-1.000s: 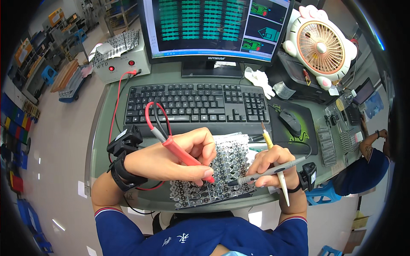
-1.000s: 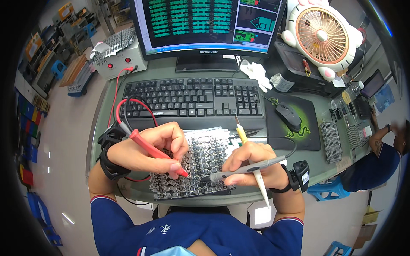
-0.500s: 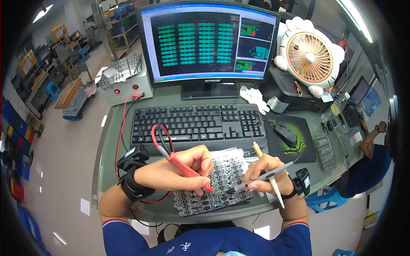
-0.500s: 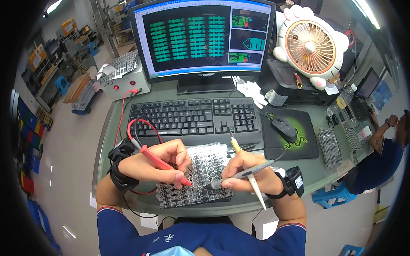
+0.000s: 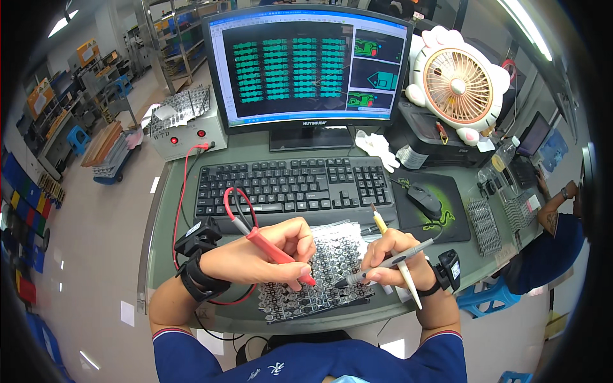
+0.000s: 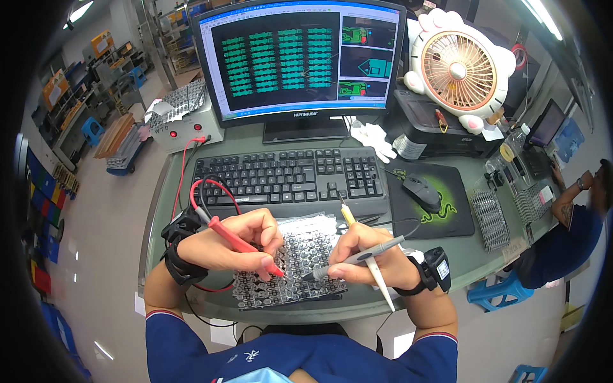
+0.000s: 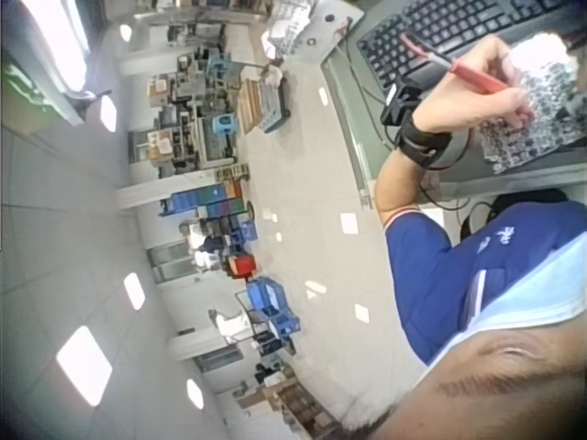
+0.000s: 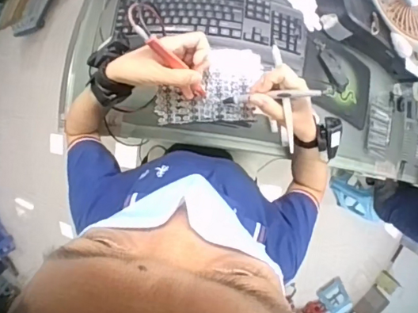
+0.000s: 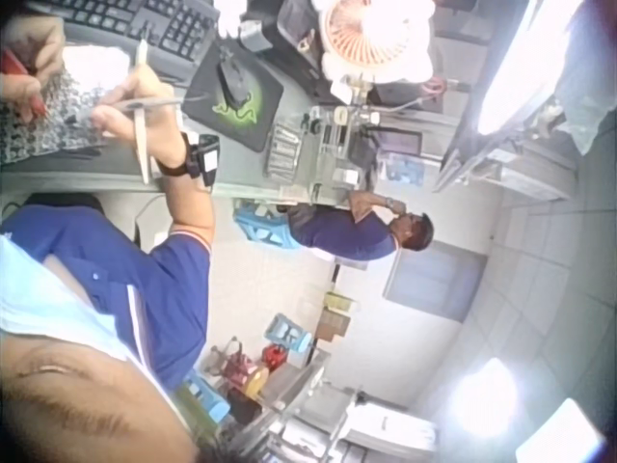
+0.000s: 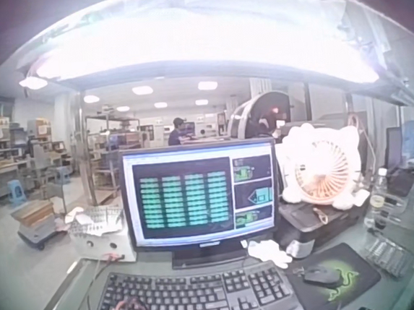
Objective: Testing electronic components on a circuit board using diagnostic probes at a QC station.
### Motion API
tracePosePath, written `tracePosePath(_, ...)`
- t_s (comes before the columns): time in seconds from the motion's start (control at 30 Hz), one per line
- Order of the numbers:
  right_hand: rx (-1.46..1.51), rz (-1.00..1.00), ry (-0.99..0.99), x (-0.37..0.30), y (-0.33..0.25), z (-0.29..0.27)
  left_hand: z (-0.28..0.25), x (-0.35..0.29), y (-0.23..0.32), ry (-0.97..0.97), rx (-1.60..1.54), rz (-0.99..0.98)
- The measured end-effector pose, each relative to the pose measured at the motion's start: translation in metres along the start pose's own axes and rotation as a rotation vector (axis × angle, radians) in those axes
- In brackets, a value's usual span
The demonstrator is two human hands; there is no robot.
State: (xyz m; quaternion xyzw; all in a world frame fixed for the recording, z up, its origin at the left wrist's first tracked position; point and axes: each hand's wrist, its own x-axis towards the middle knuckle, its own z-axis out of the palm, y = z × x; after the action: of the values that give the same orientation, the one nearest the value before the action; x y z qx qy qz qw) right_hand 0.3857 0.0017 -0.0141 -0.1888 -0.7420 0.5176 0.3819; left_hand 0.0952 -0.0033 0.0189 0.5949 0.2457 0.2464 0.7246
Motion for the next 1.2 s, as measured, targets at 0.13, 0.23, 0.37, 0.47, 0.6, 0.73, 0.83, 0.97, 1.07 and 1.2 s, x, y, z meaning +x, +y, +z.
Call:
tracePosePath(0.13, 0.059, -0.022, 0.056, -0.0024, 0.0018, -0.0012, 0.0006, 0.0006, -0.0012, -0.002, 0.002, 0.008)
tracePosePath(0.23, 0.137, -0.011, 0.148, 0.0035, 0.0025, 0.0026, -0.0011, -0.0005, -0.0037, 0.034, 0.003, 0.002)
tracePosePath(0.37, 0.129, 0.036, 0.148, 0.0007, 0.0025, 0.0006, 0.0008, -0.0015, -0.0018, 0.052, 0.016, 0.004)
tracePosePath(0.47, 0.143, 0.019, 0.115, -0.0015, 0.0017, -0.0007, 0.0003, -0.0009, -0.0015, 0.031, 0.001, -0.001)
tracePosePath(0.6, 0.146, 0.001, 0.116, -0.0016, 0.0023, -0.0006, -0.0002, 0.0001, -0.0024, 0.030, -0.032, -0.010)
tracePosePath(0.73, 0.097, 0.005, 0.097, 0.0008, 0.0025, -0.0012, -0.0031, -0.0017, -0.0052, 0.011, -0.007, 0.026)
tracePosePath(0.83, 0.118, 0.016, 0.134, 0.0009, -0.0001, 0.0005, 0.0008, -0.0010, -0.0004, 0.018, -0.007, 0.016)
tracePosePath(0.97, 0.178, 0.005, 0.166, 0.0025, 0.0005, 0.0044, -0.0031, 0.0003, -0.0063, 0.011, 0.003, 0.042)
tracePosePath(1.07, 0.110, -0.035, 0.125, 0.0021, 0.0028, 0.0026, -0.0038, 0.0010, -0.0054, 0.000, -0.010, 0.042)
tracePosePath(1.2, -0.062, -0.059, -0.011, 0.0026, 0.0008, -0.0023, -0.0043, -0.0002, -0.0068, 0.000, -0.047, 0.038)
